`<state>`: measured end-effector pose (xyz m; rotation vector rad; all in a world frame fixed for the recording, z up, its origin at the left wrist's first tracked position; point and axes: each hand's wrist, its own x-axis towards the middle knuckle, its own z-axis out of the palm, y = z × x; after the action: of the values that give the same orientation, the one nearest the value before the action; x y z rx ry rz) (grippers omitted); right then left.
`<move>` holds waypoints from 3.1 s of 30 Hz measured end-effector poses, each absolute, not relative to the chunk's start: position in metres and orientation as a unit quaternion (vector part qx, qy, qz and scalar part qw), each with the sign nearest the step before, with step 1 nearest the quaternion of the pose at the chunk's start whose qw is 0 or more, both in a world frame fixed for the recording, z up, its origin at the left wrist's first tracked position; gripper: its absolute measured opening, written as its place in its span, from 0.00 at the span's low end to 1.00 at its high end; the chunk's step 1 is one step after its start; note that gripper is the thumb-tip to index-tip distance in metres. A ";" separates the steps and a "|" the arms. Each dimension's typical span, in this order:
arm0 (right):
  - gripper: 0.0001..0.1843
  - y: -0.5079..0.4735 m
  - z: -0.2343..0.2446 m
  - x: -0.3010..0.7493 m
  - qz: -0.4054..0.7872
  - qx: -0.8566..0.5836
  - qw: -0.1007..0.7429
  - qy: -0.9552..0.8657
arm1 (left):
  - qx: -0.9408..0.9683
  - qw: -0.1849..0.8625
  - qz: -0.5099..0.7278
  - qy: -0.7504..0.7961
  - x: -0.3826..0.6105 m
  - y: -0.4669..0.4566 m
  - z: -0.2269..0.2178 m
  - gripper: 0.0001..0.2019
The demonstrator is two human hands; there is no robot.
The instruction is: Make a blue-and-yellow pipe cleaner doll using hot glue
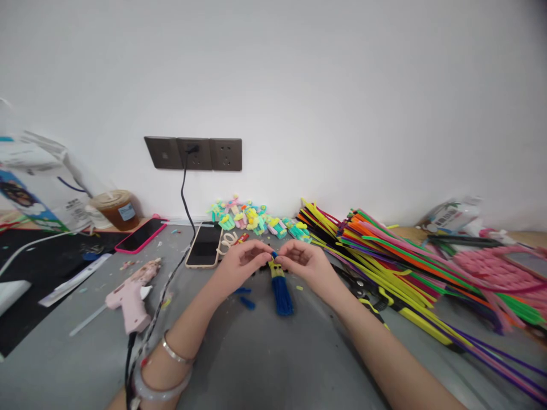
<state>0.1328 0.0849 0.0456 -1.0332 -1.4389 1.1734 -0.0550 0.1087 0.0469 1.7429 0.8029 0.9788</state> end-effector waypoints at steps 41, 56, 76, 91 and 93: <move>0.20 0.081 0.041 0.127 0.646 -0.326 0.478 -0.498 | 0.576 0.634 0.412 0.311 -0.051 0.107 0.045 0.10; 0.23 0.081 0.038 0.124 0.624 -0.358 0.471 -0.510 | 0.587 0.594 0.441 0.329 -0.049 0.110 0.039 0.18; 0.14 0.010 0.085 -0.082 0.162 -0.320 0.301 -0.884 | 0.555 0.561 0.491 0.369 -0.044 0.120 0.025 0.18; 0.22 0.046 0.077 -0.117 0.317 -0.480 0.177 -0.799 | 0.564 0.551 0.503 0.353 -0.042 0.116 0.025 0.14; 0.16 0.048 0.082 -0.101 0.417 -0.413 0.274 -0.761 | 0.562 0.552 0.505 0.353 -0.044 0.115 0.025 0.13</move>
<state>-0.1012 0.0484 0.0823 -1.1113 -2.0472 1.1222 -0.0436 0.1149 0.0246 1.3302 0.8343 1.1944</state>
